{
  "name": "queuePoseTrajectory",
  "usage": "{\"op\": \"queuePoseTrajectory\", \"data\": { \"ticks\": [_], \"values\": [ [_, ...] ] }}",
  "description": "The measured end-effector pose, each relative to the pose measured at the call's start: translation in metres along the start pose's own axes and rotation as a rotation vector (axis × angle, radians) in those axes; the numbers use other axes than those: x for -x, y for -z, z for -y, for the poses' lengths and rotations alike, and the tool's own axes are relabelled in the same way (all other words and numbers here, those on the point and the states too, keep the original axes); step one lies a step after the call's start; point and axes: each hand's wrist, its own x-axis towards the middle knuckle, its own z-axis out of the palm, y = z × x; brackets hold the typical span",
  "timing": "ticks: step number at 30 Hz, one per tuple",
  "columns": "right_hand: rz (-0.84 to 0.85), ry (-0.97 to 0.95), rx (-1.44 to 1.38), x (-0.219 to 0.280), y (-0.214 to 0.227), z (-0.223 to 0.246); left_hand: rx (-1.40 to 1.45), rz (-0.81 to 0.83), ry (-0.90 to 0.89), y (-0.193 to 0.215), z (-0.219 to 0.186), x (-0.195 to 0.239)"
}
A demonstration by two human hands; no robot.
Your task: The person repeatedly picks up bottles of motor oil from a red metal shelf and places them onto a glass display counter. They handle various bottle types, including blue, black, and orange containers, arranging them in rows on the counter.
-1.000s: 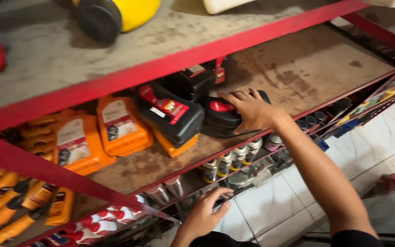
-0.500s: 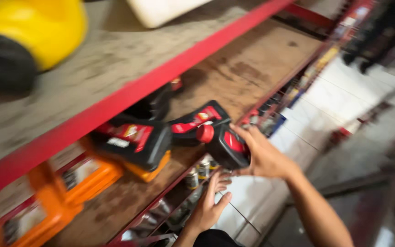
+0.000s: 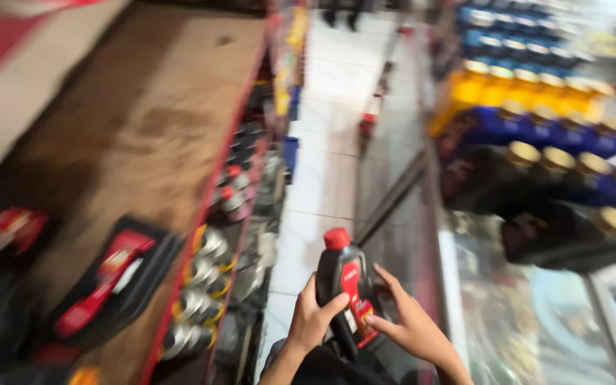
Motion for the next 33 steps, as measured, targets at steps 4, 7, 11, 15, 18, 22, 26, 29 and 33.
{"op": "queuePoseTrajectory", "data": {
  "ticks": [4,7,11,15,18,22,26,29,33],
  "values": [
    [-0.004,-0.207,-0.28,0.04,0.008,-0.066,-0.107,0.288,-0.009,-0.033,0.003,-0.016],
    [-0.148,-0.376,-0.489,0.074,-0.005,-0.098,-0.181,0.498,0.024,-0.061,0.003,-0.028],
    [-0.398,-0.303,-0.739,0.104,-0.016,-0.112,-0.309,0.73,0.063,-0.092,0.001,-0.047],
    [-0.711,-0.27,-0.752,0.113,-0.016,-0.105,-0.302,0.926,0.016,-0.132,0.003,-0.077],
    [-1.012,-0.248,-0.684,0.109,-0.015,-0.093,-0.315,1.08,0.006,-0.164,0.007,-0.097],
    [-1.36,-0.182,-0.281,0.093,-0.004,-0.094,-0.346,1.169,-0.156,-0.196,0.026,-0.107],
    [-1.578,-0.227,-0.244,0.044,0.011,-0.112,-0.376,1.065,-0.291,-0.197,0.054,-0.109],
    [-1.617,-0.237,-0.186,-0.002,0.035,-0.119,-0.389,1.059,-0.266,-0.191,0.071,-0.118],
    [-1.634,-0.131,-0.003,-0.039,0.054,-0.126,-0.291,1.123,-0.168,-0.205,0.097,-0.15]
  ]
}}
